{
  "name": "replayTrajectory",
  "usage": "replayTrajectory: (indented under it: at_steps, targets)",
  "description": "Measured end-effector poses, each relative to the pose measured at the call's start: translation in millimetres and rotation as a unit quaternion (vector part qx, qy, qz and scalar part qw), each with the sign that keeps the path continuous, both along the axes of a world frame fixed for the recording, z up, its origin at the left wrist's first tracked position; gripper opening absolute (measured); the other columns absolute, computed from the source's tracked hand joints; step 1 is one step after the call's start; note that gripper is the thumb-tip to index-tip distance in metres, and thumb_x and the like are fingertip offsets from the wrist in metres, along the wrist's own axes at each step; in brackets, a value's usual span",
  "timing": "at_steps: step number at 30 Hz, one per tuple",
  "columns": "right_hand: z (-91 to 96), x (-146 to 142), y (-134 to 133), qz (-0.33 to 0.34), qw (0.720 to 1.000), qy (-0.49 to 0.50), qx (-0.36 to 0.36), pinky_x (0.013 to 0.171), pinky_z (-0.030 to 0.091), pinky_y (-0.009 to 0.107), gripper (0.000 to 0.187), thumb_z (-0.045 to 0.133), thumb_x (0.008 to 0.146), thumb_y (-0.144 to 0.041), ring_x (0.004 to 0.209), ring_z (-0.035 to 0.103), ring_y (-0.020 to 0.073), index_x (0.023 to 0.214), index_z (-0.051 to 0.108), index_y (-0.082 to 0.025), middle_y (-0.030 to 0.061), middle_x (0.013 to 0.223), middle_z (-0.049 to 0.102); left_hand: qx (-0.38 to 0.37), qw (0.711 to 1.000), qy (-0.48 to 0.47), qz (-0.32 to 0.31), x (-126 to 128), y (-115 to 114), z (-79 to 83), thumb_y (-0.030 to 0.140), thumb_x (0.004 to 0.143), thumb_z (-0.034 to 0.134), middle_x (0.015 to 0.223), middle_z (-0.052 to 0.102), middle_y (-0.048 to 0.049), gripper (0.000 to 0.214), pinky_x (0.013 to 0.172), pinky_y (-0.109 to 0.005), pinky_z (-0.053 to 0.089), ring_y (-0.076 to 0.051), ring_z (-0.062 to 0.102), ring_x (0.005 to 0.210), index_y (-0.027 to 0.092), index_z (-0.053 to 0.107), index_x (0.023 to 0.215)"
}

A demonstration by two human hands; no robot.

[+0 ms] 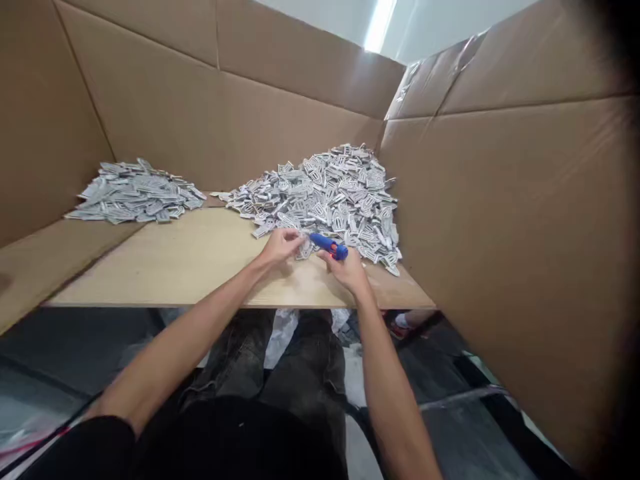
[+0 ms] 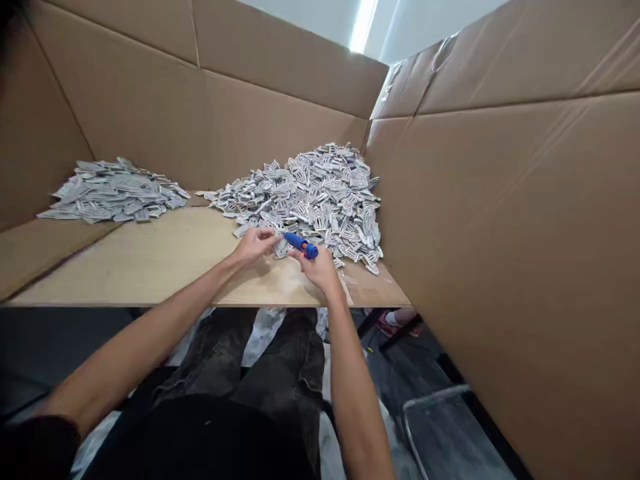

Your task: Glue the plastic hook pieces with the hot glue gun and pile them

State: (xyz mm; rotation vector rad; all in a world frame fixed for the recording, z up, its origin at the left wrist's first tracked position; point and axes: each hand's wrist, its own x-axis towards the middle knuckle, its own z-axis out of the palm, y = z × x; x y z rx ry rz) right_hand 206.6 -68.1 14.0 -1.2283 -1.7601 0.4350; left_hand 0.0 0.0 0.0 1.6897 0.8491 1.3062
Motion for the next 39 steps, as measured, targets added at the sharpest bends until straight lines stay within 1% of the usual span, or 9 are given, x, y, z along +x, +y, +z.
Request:
replayTrajectory:
  at_steps: [12,16,20,23,26,29,31,34,39]
  targets:
    - [2.4,-1,-3,-0.014,0.998,-0.052,0.025,0.058,0.036,0.029,0.056,0.066,0.090,-0.070,0.058,0.045,0.0158,0.063,0.050,-0.024,-0.0003,0.059,0.053,0.021,1.000,-0.013,-0.017,-1,-9,1.4,0.043,0.082,0.070,0.059,0.056,0.0008,0.031,0.055,-0.024,0.038,-0.012,0.053,0.056,0.016,0.061,0.068]
    - [7.1,-9,-10,-0.005,0.985,-0.164,0.056,0.068,0.040,0.029,0.034,0.066,0.097,-0.050,0.070,0.057,0.0197,0.079,0.061,-0.022,0.0034,0.077,0.067,0.032,0.999,-0.010,-0.025,-3,-8,1.0,0.044,0.082,0.072,0.061,0.057,0.0002,0.034,0.056,-0.025,0.039,-0.012,0.053,0.057,0.017,0.059,0.066]
    - [8.2,-21,-17,-0.085,0.955,-0.249,0.138,0.073,0.041,0.031,0.011,0.061,0.100,-0.031,0.084,0.064,0.0242,0.096,0.063,-0.021,0.0110,0.099,0.070,-0.016,0.999,-0.026,-0.016,-2,-6,1.7,0.044,0.080,0.075,0.058,0.053,0.0013,0.035,0.055,-0.025,0.039,-0.011,0.050,0.054,0.017,0.058,0.064]
    - [10.5,-23,-19,-0.136,0.955,-0.178,0.194,0.076,0.043,0.033,0.019,0.057,0.103,-0.038,0.087,0.064,0.0253,0.095,0.061,-0.021,0.0115,0.097,0.069,-0.057,0.997,-0.037,-0.035,1,-7,4.1,0.039,0.079,0.078,0.057,0.054,0.0015,0.032,0.055,-0.024,0.040,-0.011,0.051,0.053,0.017,0.059,0.066]
    - [12.9,-20,-16,-0.139,0.975,-0.044,0.170,0.076,0.046,0.033,0.032,0.060,0.101,-0.052,0.080,0.062,0.0229,0.087,0.060,-0.023,0.0064,0.084,0.068,-0.125,0.986,-0.072,-0.082,3,-12,8.8,0.035,0.080,0.082,0.058,0.054,0.0017,0.031,0.051,-0.022,0.037,-0.009,0.049,0.050,0.016,0.059,0.069]
    - [11.2,-15,-10,-0.077,0.993,0.069,0.060,0.071,0.049,0.033,0.034,0.069,0.092,-0.054,0.069,0.061,0.0200,0.081,0.062,-0.023,0.0025,0.073,0.067,-0.173,0.972,-0.111,-0.115,6,-18,12.6,0.033,0.079,0.087,0.064,0.057,0.0010,0.031,0.051,-0.021,0.038,-0.008,0.051,0.053,0.015,0.062,0.075]
    - [8.3,-13,-5,-0.017,0.995,0.094,0.003,0.070,0.050,0.033,0.032,0.074,0.086,-0.050,0.067,0.061,0.0188,0.075,0.062,-0.022,0.0018,0.070,0.067,-0.179,0.967,-0.135,-0.120,6,-21,12.8,0.032,0.078,0.090,0.067,0.057,0.0012,0.032,0.054,-0.021,0.042,-0.007,0.053,0.056,0.014,0.063,0.077]
    - [4.3,-16,-2,0.036,0.995,0.096,-0.018,0.070,0.051,0.033,0.032,0.077,0.083,-0.046,0.066,0.059,0.0177,0.068,0.060,-0.023,0.0012,0.067,0.065,-0.170,0.967,-0.144,-0.128,7,-22,10.4,0.031,0.079,0.089,0.069,0.059,0.0000,0.030,0.055,-0.021,0.043,-0.008,0.056,0.058,0.014,0.064,0.077]
    - [2.2,-23,-1,0.045,0.986,0.160,-0.019,0.066,0.051,0.033,0.033,0.081,0.081,-0.046,0.066,0.055,0.0172,0.070,0.058,-0.025,0.0007,0.068,0.061,-0.173,0.958,-0.164,-0.161,6,-18,10.4,0.033,0.084,0.086,0.077,0.067,-0.0055,0.026,0.055,-0.022,0.045,-0.010,0.059,0.059,0.012,0.070,0.086]
